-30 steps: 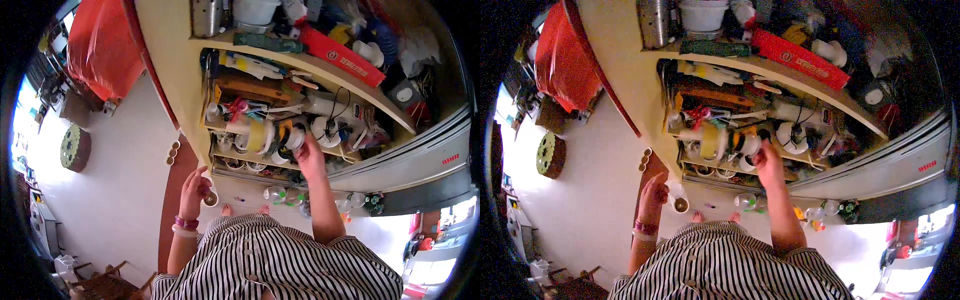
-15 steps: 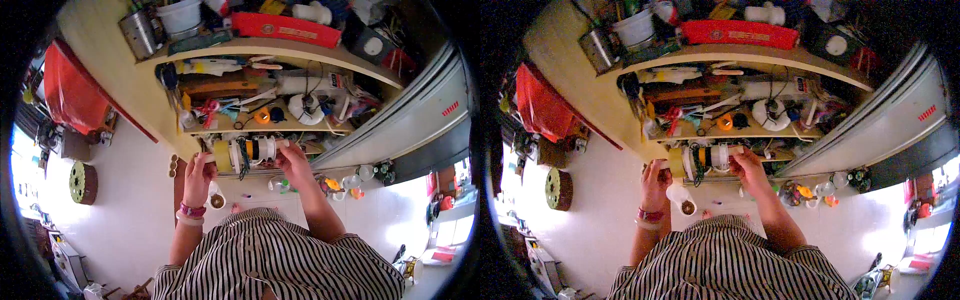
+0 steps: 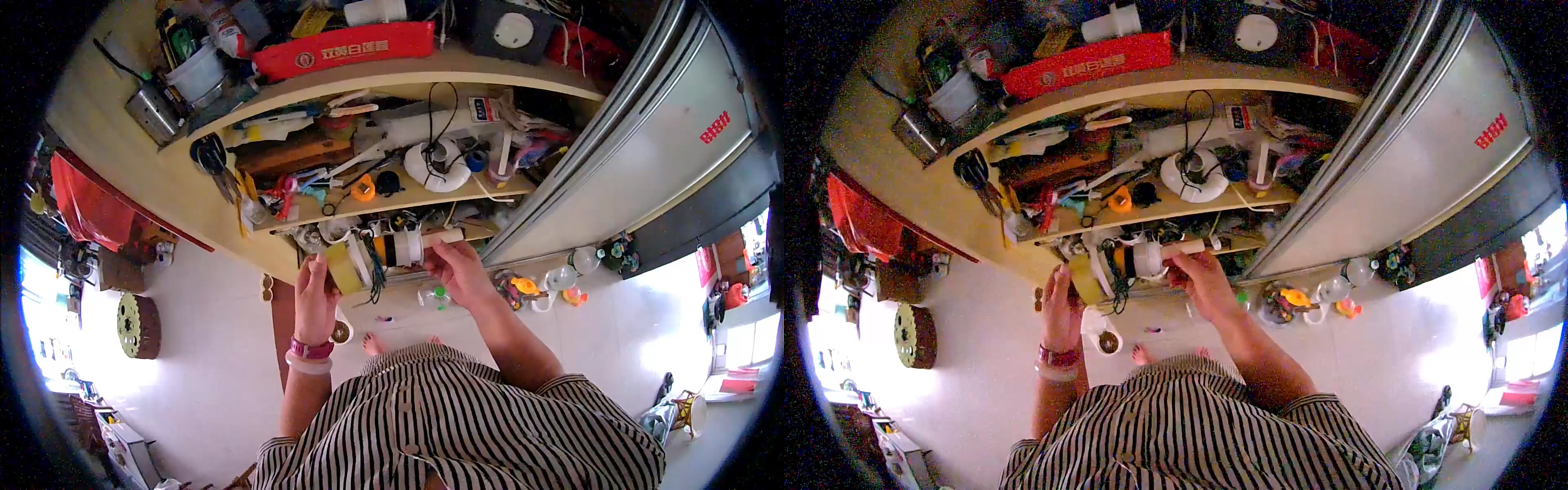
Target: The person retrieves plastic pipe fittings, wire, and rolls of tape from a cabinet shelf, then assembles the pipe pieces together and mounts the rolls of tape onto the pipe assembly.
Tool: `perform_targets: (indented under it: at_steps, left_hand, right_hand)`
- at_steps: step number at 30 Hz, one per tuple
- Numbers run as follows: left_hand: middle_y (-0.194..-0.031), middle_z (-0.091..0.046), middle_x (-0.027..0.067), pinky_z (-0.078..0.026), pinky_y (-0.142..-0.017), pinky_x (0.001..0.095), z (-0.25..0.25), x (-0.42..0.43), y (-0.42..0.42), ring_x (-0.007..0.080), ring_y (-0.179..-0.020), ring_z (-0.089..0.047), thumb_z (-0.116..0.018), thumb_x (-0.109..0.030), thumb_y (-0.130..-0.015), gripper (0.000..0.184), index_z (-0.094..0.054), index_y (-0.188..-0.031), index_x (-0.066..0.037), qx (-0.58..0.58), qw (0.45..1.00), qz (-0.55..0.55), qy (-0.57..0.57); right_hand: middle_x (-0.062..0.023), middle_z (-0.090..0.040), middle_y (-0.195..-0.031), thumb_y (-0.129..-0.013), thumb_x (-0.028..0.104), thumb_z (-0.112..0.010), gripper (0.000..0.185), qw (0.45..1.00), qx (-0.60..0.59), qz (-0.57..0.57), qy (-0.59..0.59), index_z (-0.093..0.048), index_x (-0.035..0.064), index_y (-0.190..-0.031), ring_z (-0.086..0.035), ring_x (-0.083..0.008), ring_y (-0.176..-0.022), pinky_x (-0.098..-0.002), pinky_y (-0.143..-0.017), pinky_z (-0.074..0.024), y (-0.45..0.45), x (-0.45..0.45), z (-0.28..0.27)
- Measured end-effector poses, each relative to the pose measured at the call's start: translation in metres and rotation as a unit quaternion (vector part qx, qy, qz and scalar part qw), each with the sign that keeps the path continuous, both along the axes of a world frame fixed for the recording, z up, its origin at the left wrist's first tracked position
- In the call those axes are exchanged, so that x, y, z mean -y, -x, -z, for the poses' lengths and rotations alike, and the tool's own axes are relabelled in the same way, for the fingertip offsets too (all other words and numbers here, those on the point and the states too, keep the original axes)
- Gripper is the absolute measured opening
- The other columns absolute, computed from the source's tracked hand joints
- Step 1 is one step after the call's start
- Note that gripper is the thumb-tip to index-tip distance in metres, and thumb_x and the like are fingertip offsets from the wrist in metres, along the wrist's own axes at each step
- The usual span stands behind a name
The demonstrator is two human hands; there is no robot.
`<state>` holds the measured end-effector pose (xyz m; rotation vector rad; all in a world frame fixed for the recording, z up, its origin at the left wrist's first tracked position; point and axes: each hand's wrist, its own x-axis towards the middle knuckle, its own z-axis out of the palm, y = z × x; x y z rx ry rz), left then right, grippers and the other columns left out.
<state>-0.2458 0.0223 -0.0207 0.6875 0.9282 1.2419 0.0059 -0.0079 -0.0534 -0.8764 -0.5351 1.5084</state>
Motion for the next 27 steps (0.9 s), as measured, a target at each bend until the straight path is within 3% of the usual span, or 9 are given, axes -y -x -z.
perform_targets:
  at_steps: [4, 8, 10, 14, 16, 18, 20, 22, 27]
  left_hand:
    - [-0.073, -0.054, -0.0063, -0.035, -0.052, 0.0185, -0.002, 0.011, -0.016, 0.0026, -0.059, -0.046, -0.061, -0.021, -0.097, 0.011, -0.058, -0.099, -0.010, -0.018, 1.000, -0.009, -0.017]
    - [-0.071, -0.053, -0.0060, -0.035, -0.053, 0.0184, -0.014, 0.024, -0.029, 0.0033, -0.058, -0.045, -0.063, -0.017, -0.095, 0.010, -0.059, -0.099, -0.010, -0.026, 0.999, -0.037, -0.014]
    - [-0.074, -0.055, -0.0049, -0.037, -0.055, 0.0189, -0.010, 0.026, -0.029, 0.0039, -0.063, -0.048, -0.061, -0.019, -0.096, 0.015, -0.060, -0.107, -0.008, -0.015, 0.999, -0.028, -0.028]
    - [-0.085, -0.064, -0.0035, -0.041, -0.054, 0.0211, -0.014, 0.030, -0.033, 0.0067, -0.068, -0.056, -0.062, -0.018, -0.095, 0.015, -0.063, -0.107, -0.009, 0.070, 0.996, -0.058, -0.003]
    - [-0.090, -0.064, -0.0024, -0.045, -0.059, 0.0232, -0.021, 0.026, -0.033, 0.0088, -0.073, -0.058, -0.060, -0.021, -0.096, 0.019, -0.062, -0.110, -0.008, 0.084, 0.996, -0.013, -0.038]
    - [-0.091, -0.065, -0.0012, -0.047, -0.063, 0.0253, -0.022, 0.011, -0.026, 0.0100, -0.076, -0.060, -0.059, -0.021, -0.097, 0.021, -0.062, -0.112, -0.007, 0.048, 0.998, -0.012, -0.048]
    - [-0.097, -0.065, -0.0011, -0.046, -0.069, 0.0214, -0.021, -0.013, -0.019, 0.0062, -0.085, -0.059, -0.056, -0.023, -0.099, 0.023, -0.061, -0.114, -0.006, 0.007, 0.995, 0.037, -0.096]
    - [-0.096, -0.066, -0.0009, -0.046, -0.068, 0.0216, -0.025, -0.044, -0.014, 0.0063, -0.085, -0.060, -0.057, -0.022, -0.098, 0.022, -0.062, -0.112, -0.006, 0.006, 0.994, 0.035, -0.105]
    - [-0.094, -0.066, 0.0001, -0.046, -0.067, 0.0227, -0.077, -0.092, -0.016, 0.0079, -0.084, -0.061, -0.059, -0.020, -0.097, 0.018, -0.063, -0.108, -0.007, -0.002, 0.994, -0.006, -0.113]
  right_hand:
    - [-0.0048, -0.067, -0.082, -0.091, 0.027, -0.067, 0.025, 0.996, -0.051, 0.019, 0.070, -0.066, 0.0034, -0.098, -0.061, -0.0136, -0.068, -0.0289, -0.061, -0.0498, -0.017, 0.013, -0.004]
    - [-0.0048, -0.067, -0.082, -0.092, 0.027, -0.066, 0.022, 0.996, -0.073, -0.028, 0.041, -0.066, 0.0048, -0.096, -0.062, -0.0137, -0.068, -0.0294, -0.059, -0.0497, -0.031, 0.021, -0.002]
    - [-0.0046, -0.067, -0.081, -0.092, 0.027, -0.066, 0.022, 0.997, -0.052, -0.037, 0.036, -0.066, 0.0047, -0.094, -0.062, -0.0137, -0.068, -0.0297, -0.060, -0.0507, -0.033, 0.020, -0.011]
    - [-0.0059, -0.066, -0.082, -0.093, 0.026, -0.065, 0.024, 1.000, -0.021, -0.011, 0.020, -0.063, 0.0031, -0.099, -0.063, -0.0143, -0.069, -0.0304, -0.063, -0.0527, -0.038, 0.015, -0.011]
    - [-0.0059, -0.066, -0.083, -0.093, 0.026, -0.065, 0.025, 1.000, -0.009, -0.001, 0.017, -0.061, 0.0031, -0.102, -0.062, -0.0145, -0.070, -0.0304, -0.063, -0.0527, -0.042, 0.009, -0.016]
    - [-0.0058, -0.065, -0.083, -0.093, 0.026, -0.065, 0.026, 1.000, 0.002, 0.006, 0.014, -0.059, 0.0031, -0.104, -0.062, -0.0148, -0.070, -0.0304, -0.064, -0.0528, -0.044, 0.000, -0.028]
    - [-0.0052, -0.063, -0.085, -0.094, 0.027, -0.064, 0.027, 0.999, 0.027, 0.011, -0.042, -0.056, 0.0033, -0.105, -0.061, -0.0147, -0.072, -0.0304, -0.065, -0.0526, -0.043, -0.015, -0.053]
    - [-0.0041, -0.063, -0.088, -0.094, 0.027, -0.064, 0.026, 0.995, 0.034, -0.028, -0.086, -0.058, 0.0051, -0.105, -0.060, -0.0145, -0.075, -0.0309, -0.068, -0.0523, -0.049, -0.045, -0.058]
    - [-0.0047, -0.064, -0.094, -0.092, 0.026, -0.067, 0.024, 0.993, 0.041, -0.003, -0.109, -0.057, 0.0079, -0.105, -0.063, -0.0169, -0.081, -0.0316, -0.069, -0.0533, -0.044, -0.122, -0.081]
